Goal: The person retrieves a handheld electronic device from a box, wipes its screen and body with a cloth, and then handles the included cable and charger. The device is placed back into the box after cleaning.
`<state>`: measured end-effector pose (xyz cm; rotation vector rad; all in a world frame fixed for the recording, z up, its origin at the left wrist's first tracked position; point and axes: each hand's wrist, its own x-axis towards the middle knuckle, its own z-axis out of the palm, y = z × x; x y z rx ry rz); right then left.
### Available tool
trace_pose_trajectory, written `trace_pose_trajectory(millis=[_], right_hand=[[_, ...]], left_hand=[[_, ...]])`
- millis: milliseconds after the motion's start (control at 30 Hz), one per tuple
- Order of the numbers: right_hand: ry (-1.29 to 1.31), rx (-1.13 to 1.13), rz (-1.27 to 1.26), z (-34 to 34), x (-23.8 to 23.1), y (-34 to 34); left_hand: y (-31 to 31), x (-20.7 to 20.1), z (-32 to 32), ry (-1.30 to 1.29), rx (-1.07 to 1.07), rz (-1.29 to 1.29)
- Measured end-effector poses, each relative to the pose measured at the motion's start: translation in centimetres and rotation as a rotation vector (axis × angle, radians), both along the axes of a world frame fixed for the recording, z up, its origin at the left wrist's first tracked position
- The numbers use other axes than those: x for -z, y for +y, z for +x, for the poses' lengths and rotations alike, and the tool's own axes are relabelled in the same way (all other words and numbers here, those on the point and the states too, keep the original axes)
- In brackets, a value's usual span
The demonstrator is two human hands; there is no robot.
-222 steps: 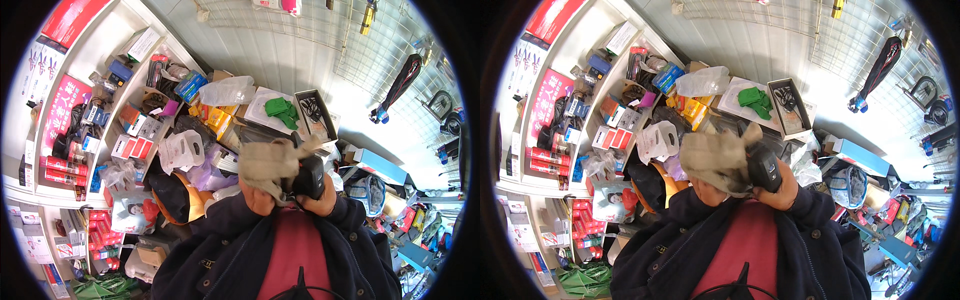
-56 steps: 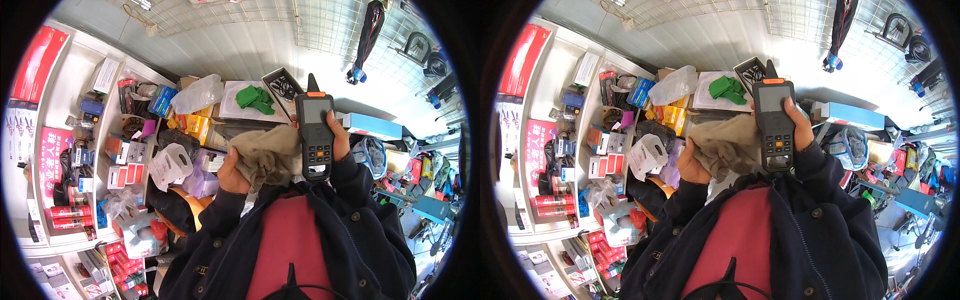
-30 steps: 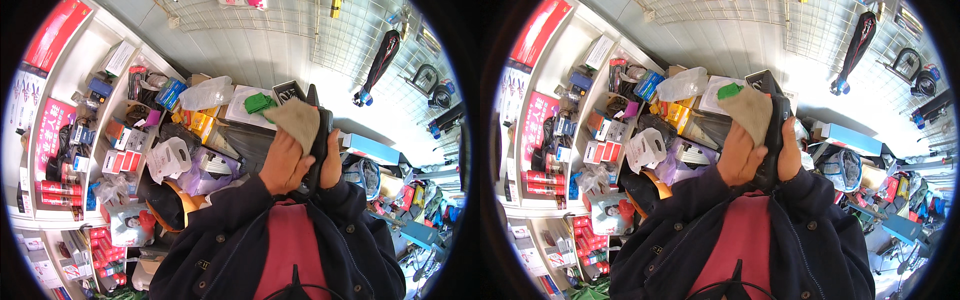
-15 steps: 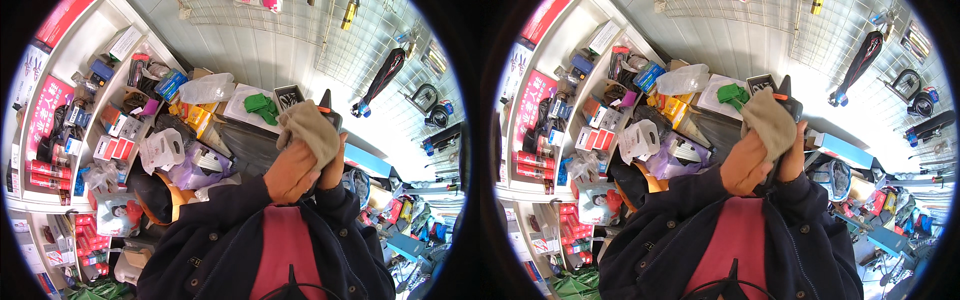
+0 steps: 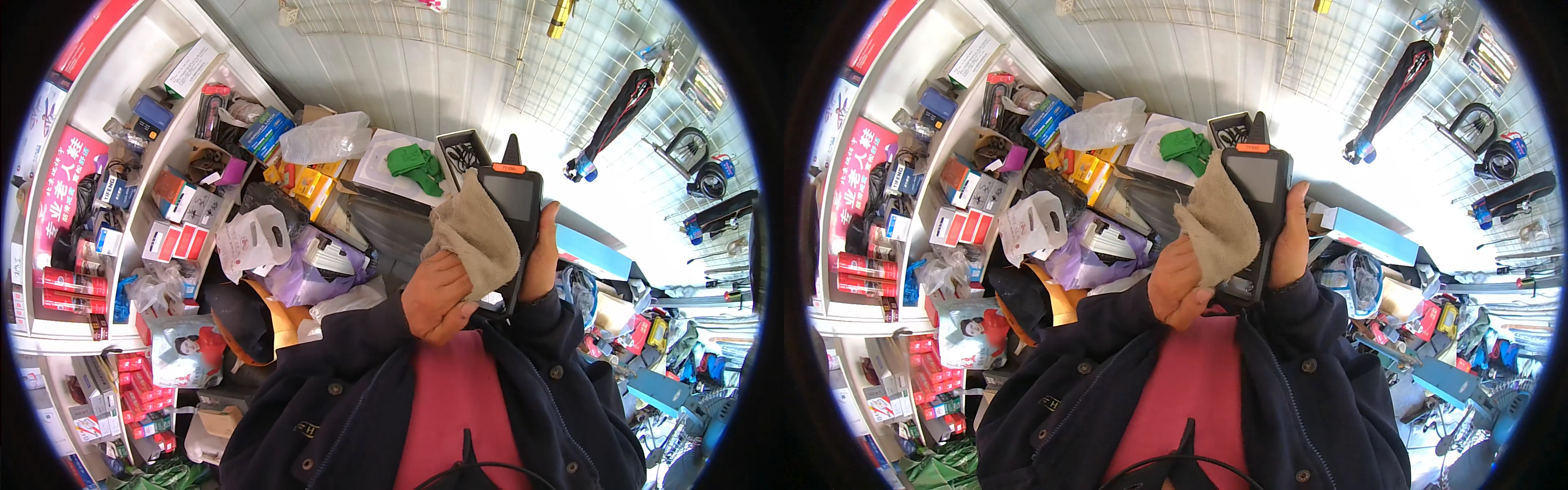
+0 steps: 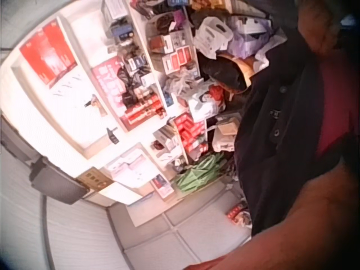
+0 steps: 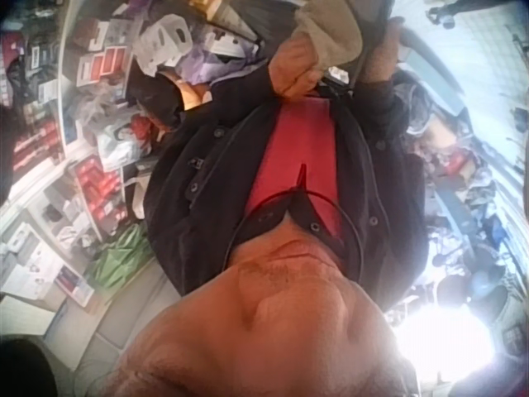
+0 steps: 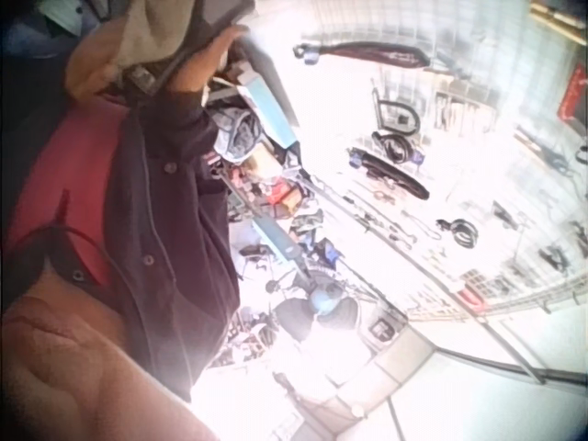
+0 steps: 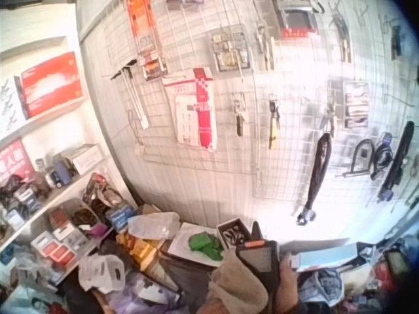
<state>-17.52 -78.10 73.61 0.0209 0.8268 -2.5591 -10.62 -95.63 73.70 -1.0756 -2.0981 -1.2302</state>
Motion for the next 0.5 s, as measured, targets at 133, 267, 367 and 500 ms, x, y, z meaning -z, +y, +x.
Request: trace_pose_trajectory(millis=[133, 267, 367, 500], right_hand=[[-0.001, -0.048, -0.042, 0.1, 0.2, -0.3], [0.017, -0.04, -0.024, 0.2, 0.2, 0.0], [0.026, -0.073, -0.114, 0.4, 0.2, 0.1], [0.005, -0.091, -0.148, 0.4, 0.4, 0.0]], left_hand=[[0.7, -0.5, -0.2, -0.07, 0.012, -0.123], [0.1, -0.4, -0.6, -0.048, -0.054, -0.118], [-0.8, 0.0, -0.8, -0.021, -0.106, -0.081], [-0.5, 0.5, -0.4, -0.016, -0.085, -0.048]])
